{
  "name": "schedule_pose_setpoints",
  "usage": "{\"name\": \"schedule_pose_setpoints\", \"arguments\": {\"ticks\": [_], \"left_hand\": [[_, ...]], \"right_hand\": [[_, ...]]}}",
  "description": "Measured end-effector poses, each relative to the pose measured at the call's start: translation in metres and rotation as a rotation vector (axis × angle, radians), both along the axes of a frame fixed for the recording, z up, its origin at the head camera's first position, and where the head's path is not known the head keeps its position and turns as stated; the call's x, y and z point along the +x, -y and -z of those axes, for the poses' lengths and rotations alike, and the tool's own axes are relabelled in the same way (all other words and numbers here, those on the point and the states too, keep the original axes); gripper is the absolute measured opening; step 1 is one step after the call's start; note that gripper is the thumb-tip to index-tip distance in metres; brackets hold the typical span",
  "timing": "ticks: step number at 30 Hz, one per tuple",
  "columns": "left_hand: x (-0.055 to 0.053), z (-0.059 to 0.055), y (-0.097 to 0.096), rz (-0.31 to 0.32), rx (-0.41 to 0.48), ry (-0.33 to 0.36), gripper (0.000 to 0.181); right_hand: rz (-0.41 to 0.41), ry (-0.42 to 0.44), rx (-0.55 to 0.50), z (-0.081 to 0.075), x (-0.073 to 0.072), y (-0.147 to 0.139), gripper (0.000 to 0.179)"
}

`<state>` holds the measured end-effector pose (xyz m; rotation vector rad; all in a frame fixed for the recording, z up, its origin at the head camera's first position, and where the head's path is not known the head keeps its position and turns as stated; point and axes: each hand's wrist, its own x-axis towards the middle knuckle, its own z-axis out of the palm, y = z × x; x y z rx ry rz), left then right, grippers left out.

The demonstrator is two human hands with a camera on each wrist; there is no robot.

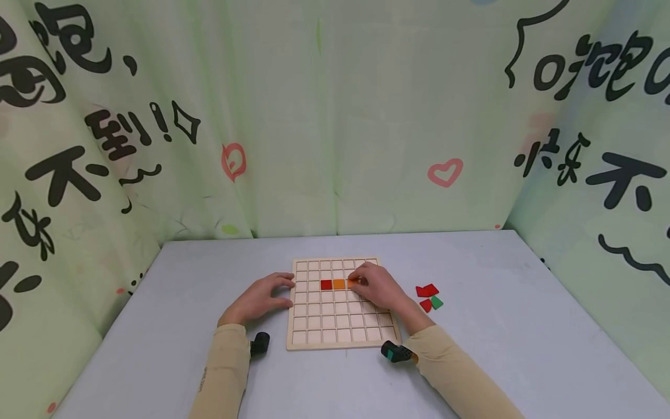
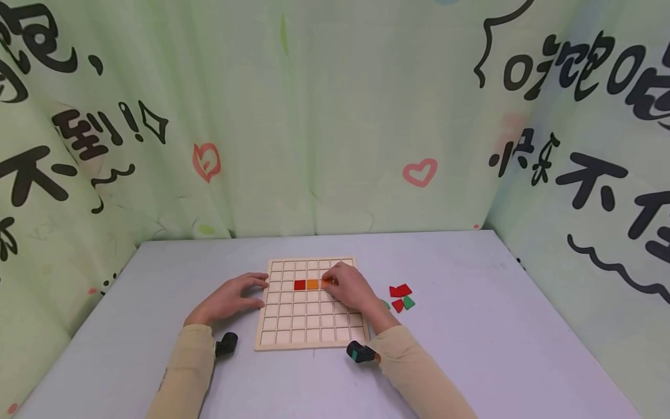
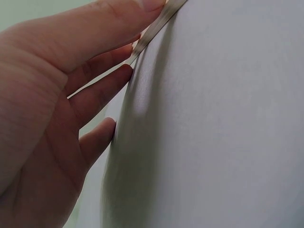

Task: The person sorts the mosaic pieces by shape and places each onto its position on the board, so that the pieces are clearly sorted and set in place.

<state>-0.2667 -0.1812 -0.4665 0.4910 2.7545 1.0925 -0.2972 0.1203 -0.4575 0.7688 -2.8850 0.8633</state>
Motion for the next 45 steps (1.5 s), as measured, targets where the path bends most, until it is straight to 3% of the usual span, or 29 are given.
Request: {"name": "schedule_pose_setpoints", "arguments": {"ticks": [7, 20, 45], "left_hand": [[0.0006, 0.0, 0.0002, 0.012, 0.003, -0.009, 0.044], [0.0018, -0.001, -0.0011, 0.001, -0.008, -0.002, 0.044], [-0.0004, 0.001, -0.0006, 0.004, -0.012, -0.013, 0.044]], "right_hand": [[-0.009, -0.026, 0.006, 0.0021, -0.0002, 0.0023, 0.016], [0.03, 0.01, -0.006, 0.0015, -0.0002, -0.0026, 0.018], [0.027, 0.007, -0.009, -0.0015, 0.0019, -0.0016, 0.015]]}}
